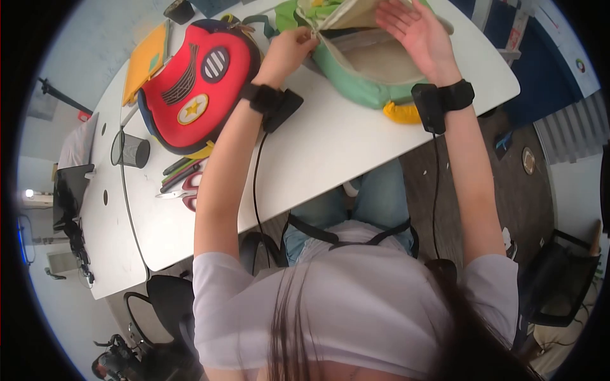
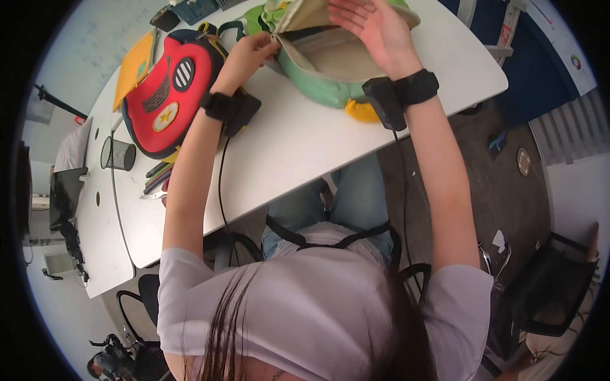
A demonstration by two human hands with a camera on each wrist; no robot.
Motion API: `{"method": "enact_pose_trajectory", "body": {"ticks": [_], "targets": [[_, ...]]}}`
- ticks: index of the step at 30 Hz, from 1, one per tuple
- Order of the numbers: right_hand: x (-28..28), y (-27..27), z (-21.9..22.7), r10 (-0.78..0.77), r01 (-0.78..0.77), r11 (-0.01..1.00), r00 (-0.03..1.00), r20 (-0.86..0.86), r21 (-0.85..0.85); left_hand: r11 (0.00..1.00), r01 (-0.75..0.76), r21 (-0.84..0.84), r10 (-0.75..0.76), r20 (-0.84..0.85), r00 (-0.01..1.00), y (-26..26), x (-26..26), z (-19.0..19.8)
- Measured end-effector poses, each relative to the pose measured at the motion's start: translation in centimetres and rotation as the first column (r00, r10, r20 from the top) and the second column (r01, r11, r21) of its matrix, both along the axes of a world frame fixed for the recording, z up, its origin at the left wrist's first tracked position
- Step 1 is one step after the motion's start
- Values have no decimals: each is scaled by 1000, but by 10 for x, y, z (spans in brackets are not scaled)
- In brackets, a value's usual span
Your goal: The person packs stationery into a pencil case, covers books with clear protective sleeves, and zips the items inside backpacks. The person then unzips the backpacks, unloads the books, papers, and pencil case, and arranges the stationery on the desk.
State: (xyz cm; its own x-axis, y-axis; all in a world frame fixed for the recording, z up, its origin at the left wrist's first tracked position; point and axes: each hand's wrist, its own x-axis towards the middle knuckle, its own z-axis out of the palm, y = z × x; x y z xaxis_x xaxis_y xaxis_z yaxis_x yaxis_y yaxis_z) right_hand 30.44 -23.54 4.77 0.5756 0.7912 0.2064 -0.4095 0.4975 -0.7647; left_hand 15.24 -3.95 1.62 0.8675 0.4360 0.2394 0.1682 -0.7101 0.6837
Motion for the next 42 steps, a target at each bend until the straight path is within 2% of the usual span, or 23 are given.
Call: {"method": "enact_pose_trajectory", "body": {"ticks": [3,4,6,7,8,9,10,11,13,14,16,17,20,24,26,27,29,30,32,36,39,41,42], "targets": [[-1,0,0,-25,24,1000,996,-83,-20,999,44,10,-44,58,997,1,-10,-6],[-5,-2,2,-24,22,1000,996,-81,-17,999,34,33,-34,-15,999,0,-13,-4],[-16,-4,6,-87,95,994,988,127,-54,998,17,54,-17,2,1000,-4,-17,-4],[-22,-7,6,-87,94,994,988,125,-52,997,3,73,-4,19,1000,-8,-20,-2],[-28,-10,6,16,76,973,920,392,-218,997,3,75,-5,19,1000,-12,-22,0],[-34,-14,6,159,105,921,779,606,-376,979,-45,198,45,4,999,-17,-25,3],[-47,-9,5,265,39,904,731,629,-426,944,-88,319,94,-4,996,-23,-27,7],[-59,-3,1,292,58,892,683,670,-448,944,-83,320,89,-4,996,-30,-28,12],[-79,13,-13,111,197,935,631,768,-297,935,-61,348,85,-52,995,-43,-31,19],[-80,23,-20,106,203,934,629,770,-294,935,-57,350,79,-48,996,-49,-32,22],[-75,39,-23,-40,454,890,167,985,-41,931,-28,364,38,-20,999,-62,-34,28],[-76,40,-21,-46,462,886,155,987,-32,930,-25,368,30,-8,1000,-63,-34,30],[-79,40,-15,-64,544,837,-17,998,63,947,11,321,-9,-9,1000,-55,-36,31],[-71,42,-27,-72,551,830,-51,996,88,973,92,213,-73,-98,993,-43,-33,29],[-74,40,-27,-163,567,811,-19,987,144,952,34,303,-126,289,949,-42,-31,23],[-75,38,-27,-159,567,812,-17,987,140,954,33,299,-123,288,950,-42,-29,20],[-79,31,-21,-234,612,775,44,971,159,909,146,391,-214,135,968,-39,-21,16],[-80,30,-21,-229,607,779,45,972,156,911,141,387,-207,136,969,-38,-16,15],[-81,29,-23,-207,681,729,128,970,65,842,145,519,-250,138,958,-35,-8,15],[-83,11,-29,-192,701,711,130,973,47,829,158,536,-226,62,972,-30,-7,9],[-79,-21,-27,-159,711,702,186,970,-21,833,105,544,-153,44,987,-22,-14,3],[-64,-44,-27,-79,670,718,349,934,-190,798,80,598,-107,11,994,-21,-14,2],[-57,-52,-26,-77,670,717,349,934,-191,799,80,596,-108,11,994,-22,-13,2]]}}
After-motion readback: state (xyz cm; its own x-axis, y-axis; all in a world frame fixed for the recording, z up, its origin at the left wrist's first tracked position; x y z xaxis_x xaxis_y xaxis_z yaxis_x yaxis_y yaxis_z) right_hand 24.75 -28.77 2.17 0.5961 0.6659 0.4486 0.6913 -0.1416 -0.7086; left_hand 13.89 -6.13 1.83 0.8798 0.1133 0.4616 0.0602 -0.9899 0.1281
